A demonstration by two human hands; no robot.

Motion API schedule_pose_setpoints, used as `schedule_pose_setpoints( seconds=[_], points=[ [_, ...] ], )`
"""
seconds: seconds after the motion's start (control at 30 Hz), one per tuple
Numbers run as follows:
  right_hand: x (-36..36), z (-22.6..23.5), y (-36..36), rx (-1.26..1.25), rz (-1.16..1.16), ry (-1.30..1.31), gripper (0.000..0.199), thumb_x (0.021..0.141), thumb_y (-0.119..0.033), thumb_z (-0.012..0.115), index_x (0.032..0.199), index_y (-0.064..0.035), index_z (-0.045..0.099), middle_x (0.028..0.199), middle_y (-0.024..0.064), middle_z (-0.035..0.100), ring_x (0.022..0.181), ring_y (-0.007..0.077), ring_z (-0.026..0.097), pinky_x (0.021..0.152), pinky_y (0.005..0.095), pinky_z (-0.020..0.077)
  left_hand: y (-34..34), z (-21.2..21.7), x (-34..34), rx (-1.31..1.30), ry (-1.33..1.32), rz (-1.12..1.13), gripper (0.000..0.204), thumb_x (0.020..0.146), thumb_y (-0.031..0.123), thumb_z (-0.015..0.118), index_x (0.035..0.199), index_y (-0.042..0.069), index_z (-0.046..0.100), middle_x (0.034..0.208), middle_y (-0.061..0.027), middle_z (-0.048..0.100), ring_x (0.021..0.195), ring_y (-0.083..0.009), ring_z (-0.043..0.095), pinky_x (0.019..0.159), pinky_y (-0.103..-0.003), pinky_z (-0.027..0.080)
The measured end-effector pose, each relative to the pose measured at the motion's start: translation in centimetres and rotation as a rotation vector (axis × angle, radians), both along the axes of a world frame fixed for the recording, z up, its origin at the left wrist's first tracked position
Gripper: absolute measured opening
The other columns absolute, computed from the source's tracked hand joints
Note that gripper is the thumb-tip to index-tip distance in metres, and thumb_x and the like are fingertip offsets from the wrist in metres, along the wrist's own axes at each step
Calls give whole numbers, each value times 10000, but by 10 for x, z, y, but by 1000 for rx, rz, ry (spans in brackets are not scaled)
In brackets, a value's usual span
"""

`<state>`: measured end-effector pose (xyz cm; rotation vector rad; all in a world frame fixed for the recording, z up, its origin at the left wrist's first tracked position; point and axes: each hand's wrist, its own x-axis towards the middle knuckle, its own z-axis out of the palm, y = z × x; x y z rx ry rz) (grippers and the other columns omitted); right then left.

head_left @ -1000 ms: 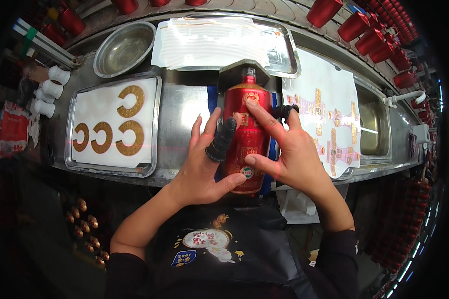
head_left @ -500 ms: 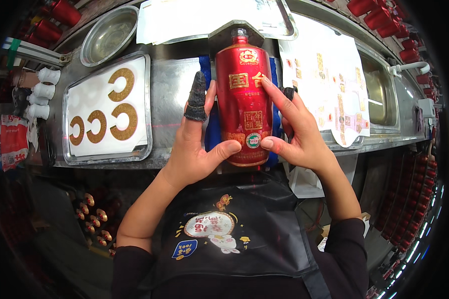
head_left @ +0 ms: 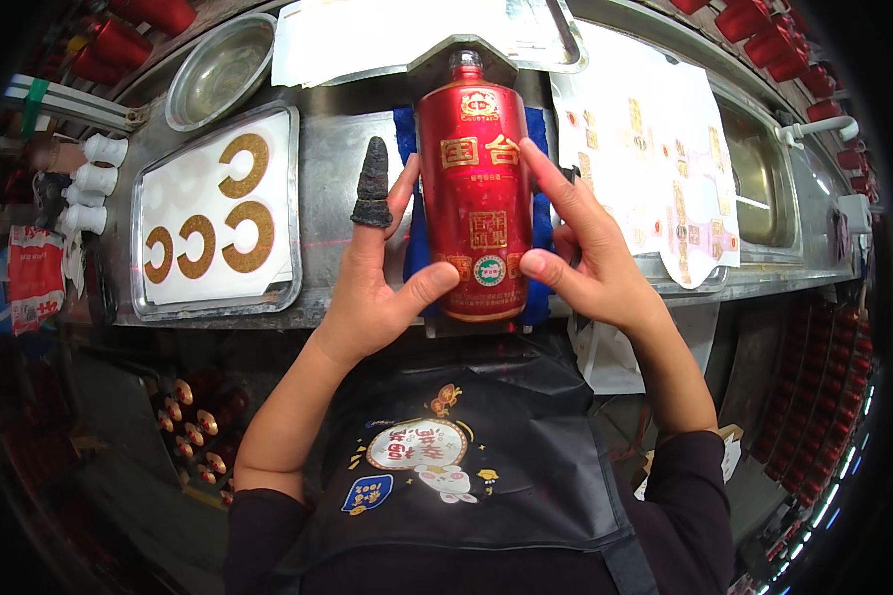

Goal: The person repeatedly applies gold crescent-shaped stickers and rectangular labels to red cylindrical bottles. They place each sticker on the bottle, smooth it with fingers, and wipe the surface with a blue cloth. The process is repeated for multiple bottles at a stainless steel workstation.

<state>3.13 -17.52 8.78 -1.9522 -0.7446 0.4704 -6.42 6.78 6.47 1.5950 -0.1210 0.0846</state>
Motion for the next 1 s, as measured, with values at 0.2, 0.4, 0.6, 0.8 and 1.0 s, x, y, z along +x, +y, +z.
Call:
schedule_pose_setpoints(
  seconds=[0.2, 0.4, 0.6, 0.8, 1.0],
  points=[
    [-2, -4, 1, 75, -2, 69, 936, 855, -535, 740, 1623, -214, 312, 916, 55, 447, 687, 137, 389, 597, 287, 348, -5, -4, 0, -56, 9, 36, 900, 957, 249, 730, 1600, -23, 162, 1664, -205, 248, 1518, -279, 293, 1222, -437, 277],
    [-2, -13, 0, 85, 16, 68, 986, 833, -545, 759, 1630, -203, 290, 907, 61, 441, 672, 151, 384, 593, 297, 347, -5, -13, 1, -26, -2, 20, 905, 946, 246, 743, 1595, -32, 176, 1662, -219, 243, 1524, -286, 282, 1241, -432, 229],
    [-2, -12, 0, 91, 13, 85, 995, 835, -540, 761, 1630, -177, 285, 919, 64, 458, 662, 147, 387, 584, 295, 344, -3, -11, 0, -11, 12, 20, 913, 942, 237, 747, 1591, -39, 168, 1656, -234, 251, 1527, -300, 278, 1241, -435, 227],
    [-3, 10, -1, 77, -134, 86, 854, 865, -421, 771, 1587, -174, 386, 1001, 104, 523, 696, 165, 434, 616, 297, 395, -7, 1, 0, -16, 52, 71, 919, 939, 258, 752, 1589, -40, 174, 1644, -244, 273, 1511, -302, 315, 1221, -447, 266],
    [-2, 22, 12, -49, -17, -378, 719, 825, -341, 809, 1482, -202, 549, 1320, 228, 550, 1151, 382, 569, 945, 426, 501, -16, 7, 6, 61, -8, 135, 913, 915, 235, 778, 1582, -51, 223, 1611, -234, 343, 1463, -281, 394, 1194, -411, 317]
  ],
)
